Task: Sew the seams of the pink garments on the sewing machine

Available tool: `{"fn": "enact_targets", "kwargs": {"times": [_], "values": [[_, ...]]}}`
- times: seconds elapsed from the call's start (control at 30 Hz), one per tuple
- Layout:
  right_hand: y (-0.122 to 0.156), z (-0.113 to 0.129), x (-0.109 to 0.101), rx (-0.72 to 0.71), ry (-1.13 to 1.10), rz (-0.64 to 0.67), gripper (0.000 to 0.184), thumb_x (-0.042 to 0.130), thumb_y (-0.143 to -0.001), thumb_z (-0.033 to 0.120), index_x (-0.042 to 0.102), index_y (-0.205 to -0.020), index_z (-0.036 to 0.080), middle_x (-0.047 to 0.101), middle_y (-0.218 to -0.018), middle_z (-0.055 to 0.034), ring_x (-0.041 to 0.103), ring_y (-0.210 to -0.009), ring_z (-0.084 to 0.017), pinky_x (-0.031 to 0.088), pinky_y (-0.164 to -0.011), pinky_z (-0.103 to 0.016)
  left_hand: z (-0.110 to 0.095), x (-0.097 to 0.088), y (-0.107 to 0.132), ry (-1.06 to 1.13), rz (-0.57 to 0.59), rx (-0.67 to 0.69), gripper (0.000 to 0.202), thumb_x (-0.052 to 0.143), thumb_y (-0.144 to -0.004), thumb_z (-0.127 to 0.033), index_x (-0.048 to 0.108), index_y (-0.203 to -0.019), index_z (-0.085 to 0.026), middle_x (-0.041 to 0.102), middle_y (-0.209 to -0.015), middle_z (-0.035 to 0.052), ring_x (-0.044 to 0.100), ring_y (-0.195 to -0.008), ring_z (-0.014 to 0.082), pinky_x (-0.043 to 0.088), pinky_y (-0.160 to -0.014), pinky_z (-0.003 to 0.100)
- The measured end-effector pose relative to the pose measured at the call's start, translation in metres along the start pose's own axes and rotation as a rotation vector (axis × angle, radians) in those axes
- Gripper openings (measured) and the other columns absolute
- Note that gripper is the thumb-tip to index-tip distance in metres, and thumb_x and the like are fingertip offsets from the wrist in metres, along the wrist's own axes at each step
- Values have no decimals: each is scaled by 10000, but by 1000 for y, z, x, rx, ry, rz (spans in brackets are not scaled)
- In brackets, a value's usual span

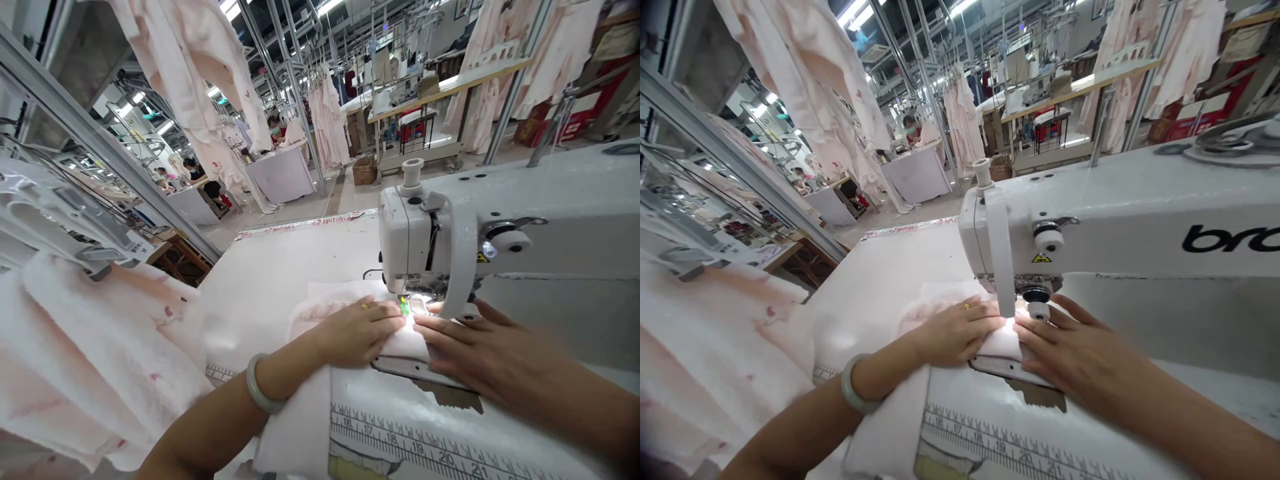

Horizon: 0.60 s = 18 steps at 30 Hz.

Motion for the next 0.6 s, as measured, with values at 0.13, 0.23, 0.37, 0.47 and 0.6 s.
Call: {"fn": "enact_targets", "kwargs": {"times": [0.13, 0.23, 0.37, 0.47, 0.6], "values": [[4, -8, 2, 62, -39, 21, 318, 527, -1183, 485, 736, -1371, 336, 868, -1245, 35, 816, -979, -244, 434, -1160, -458, 7, -1, -1, 22, 9, -35, 411, 434, -1104, -153, 651, -1446, -87, 721, -1465, 214, 635, -1476, 298, 452, -1322, 511], [4, -9, 2, 63, -46, 43, 345, 567, -1164, 484, 713, -1446, 348, 865, -1255, 38, 808, -999, -231, 446, -1151, -433, 8, -1, 0, 39, 17, -54, 408, 434, -1101, -158, 653, -1441, -108, 722, -1474, 201, 640, -1467, 290, 443, -1328, 508], [1, -7, -4, 40, -9, 10, 356, 520, -1187, 494, 699, -1437, 314, 870, -1244, 29, 806, -1022, -216, 446, -1133, -398, 8, 0, 0, 42, 15, -45, 399, 450, -1099, -171, 661, -1431, -100, 740, -1422, 211, 651, -1447, 300, 452, -1318, 506], [1, -6, -7, 31, 13, -25, 349, 471, -1212, 477, 686, -1407, 282, 876, -1222, 50, 810, -1041, -185, 338, -1253, -341, 9, -1, 0, 37, 1, -45, 396, 443, -1102, -168, 666, -1423, -101, 750, -1383, 213, 672, -1413, 298, 472, -1296, 489], [6, -13, -3, 106, -53, -16, 396, 517, -1184, 551, 644, -1499, 345, 873, -1220, 87, 813, -1092, -181, 280, -1319, -324, 12, 0, 0, 32, -11, -31, 412, 391, -1128, -190, 678, -1412, -107, 766, -1328, 205, 699, -1355, 291, 485, -1278, 486]]}}
Point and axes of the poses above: each hand's wrist, its own y-axis away from the middle knuckle, its own x-axis out of the palm, z = x × y, the point moved 9 cm from there along -y, towards the middle knuckle
